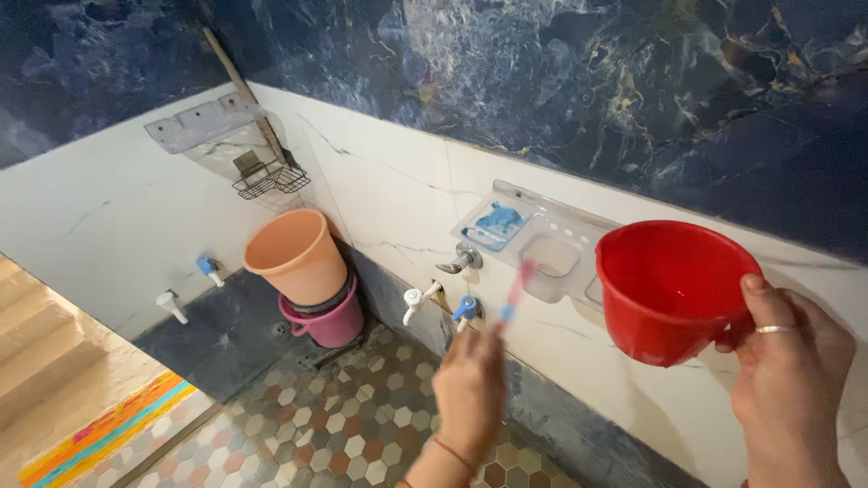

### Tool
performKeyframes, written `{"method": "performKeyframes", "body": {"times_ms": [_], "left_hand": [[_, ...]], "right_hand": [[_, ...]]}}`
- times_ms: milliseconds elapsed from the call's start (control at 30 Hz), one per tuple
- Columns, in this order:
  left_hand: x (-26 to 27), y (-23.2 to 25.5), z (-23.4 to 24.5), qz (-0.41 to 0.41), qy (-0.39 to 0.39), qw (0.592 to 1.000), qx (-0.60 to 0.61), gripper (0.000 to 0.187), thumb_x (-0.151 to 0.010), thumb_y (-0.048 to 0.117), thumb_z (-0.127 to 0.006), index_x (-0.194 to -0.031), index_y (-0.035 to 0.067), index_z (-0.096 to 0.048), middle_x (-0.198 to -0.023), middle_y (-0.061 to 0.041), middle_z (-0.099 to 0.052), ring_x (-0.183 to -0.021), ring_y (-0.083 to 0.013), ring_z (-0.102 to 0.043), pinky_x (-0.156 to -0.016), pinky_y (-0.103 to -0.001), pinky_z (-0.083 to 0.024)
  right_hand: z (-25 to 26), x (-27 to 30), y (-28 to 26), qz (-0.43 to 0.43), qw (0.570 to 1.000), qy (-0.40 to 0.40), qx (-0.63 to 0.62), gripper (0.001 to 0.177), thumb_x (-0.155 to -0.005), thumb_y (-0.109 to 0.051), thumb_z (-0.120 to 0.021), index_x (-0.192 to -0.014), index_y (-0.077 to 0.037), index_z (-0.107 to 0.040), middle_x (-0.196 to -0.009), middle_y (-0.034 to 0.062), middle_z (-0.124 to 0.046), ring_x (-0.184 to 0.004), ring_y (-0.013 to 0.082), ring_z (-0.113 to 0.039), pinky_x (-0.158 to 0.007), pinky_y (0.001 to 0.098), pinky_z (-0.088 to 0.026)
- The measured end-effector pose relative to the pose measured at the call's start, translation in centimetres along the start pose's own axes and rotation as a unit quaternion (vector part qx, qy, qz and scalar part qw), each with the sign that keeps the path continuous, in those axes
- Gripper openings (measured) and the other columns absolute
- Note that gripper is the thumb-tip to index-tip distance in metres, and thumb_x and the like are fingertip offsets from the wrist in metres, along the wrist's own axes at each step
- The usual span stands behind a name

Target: The person retrieves a toothbrush from a plastic organizer, fills a red cup with water from a tap, and repeatedly scrubs the toothbrush head against a wall-mounted plastic tray. The person then rinses the toothbrush in the cup and places it back in the organizer.

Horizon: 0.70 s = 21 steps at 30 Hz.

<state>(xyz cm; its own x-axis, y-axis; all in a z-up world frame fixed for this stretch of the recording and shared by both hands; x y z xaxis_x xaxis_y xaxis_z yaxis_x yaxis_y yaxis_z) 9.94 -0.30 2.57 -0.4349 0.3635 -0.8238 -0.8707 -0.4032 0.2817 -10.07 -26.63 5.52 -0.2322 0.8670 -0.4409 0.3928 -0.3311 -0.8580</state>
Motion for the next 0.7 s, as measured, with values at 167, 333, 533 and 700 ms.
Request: {"method": "performKeyframes", "body": {"times_ms": [167, 333, 533, 700], "left_hand": [[0.8, -2.4, -3.2, 0.106, -0.127, 0.986, -0.003, 0.023, -0.1, 0.017, -0.062, -0.12, 0.014, -0.073, -0.093, -0.009, -0.067, -0.046, -0.0217, -0.063, -0.038, -0.037, -0.049], [-1.4, -3.0, -0.5, 0.065, -0.011, 0.998, -0.021, 0.019, -0.095, 0.018, -0.065, -0.111, 0.01, -0.073, -0.084, -0.009, -0.068, -0.051, -0.0274, -0.063, -0.043, -0.037, -0.048], [0.1, -0.3, -1.9, 0.045, -0.087, 0.994, 0.053, 0.023, -0.098, 0.018, -0.064, -0.118, 0.01, -0.071, -0.083, -0.009, -0.066, -0.05, -0.024, -0.064, -0.041, -0.037, -0.05], [-0.6, -2.9, -1.3, 0.065, -0.02, 0.997, -0.041, 0.013, -0.097, 0.018, -0.067, -0.106, 0.012, -0.072, -0.083, -0.007, -0.067, -0.053, -0.0251, -0.062, -0.043, -0.036, -0.046]], "right_hand": [[0.3, 0.2, 0.6, -0.001, 1.0, -0.004, 0.016, 0.027, -0.114, -0.016, -0.067, -0.095, 0.002, -0.064, -0.082, 0.0113, -0.063, -0.072, 0.016, -0.06, -0.066, 0.0298, -0.048], [0.7, 0.5, 1.5, 0.007, 0.999, 0.01, 0.041, 0.032, -0.113, -0.016, -0.07, -0.088, 0.002, -0.061, -0.073, 0.0122, -0.06, -0.066, 0.0183, -0.059, -0.061, 0.0309, -0.049], [0.2, 0.3, 1.1, 0.004, 1.0, -0.005, -0.023, 0.029, -0.114, -0.011, -0.067, -0.09, 0.004, -0.062, -0.079, 0.013, -0.061, -0.064, 0.0169, -0.056, -0.065, 0.0318, -0.048], [-0.2, 0.9, -0.8, -0.002, 0.999, 0.012, 0.036, 0.02, -0.109, -0.017, -0.064, -0.099, 0.001, -0.063, -0.084, 0.0122, -0.066, -0.069, 0.0151, -0.06, -0.061, 0.028, -0.046]]}}
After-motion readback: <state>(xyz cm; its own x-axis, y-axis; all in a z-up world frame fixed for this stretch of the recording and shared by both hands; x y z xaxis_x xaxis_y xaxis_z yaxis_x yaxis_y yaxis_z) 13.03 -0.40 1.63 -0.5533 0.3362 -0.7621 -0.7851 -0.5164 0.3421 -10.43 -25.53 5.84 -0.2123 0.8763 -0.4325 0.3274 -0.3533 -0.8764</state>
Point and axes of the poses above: each hand's wrist, its own x-axis away from the middle knuckle, its own z-axis out of the back of the hand, y = z × x, the point moved 10 cm from there along -x, towards the middle knuckle
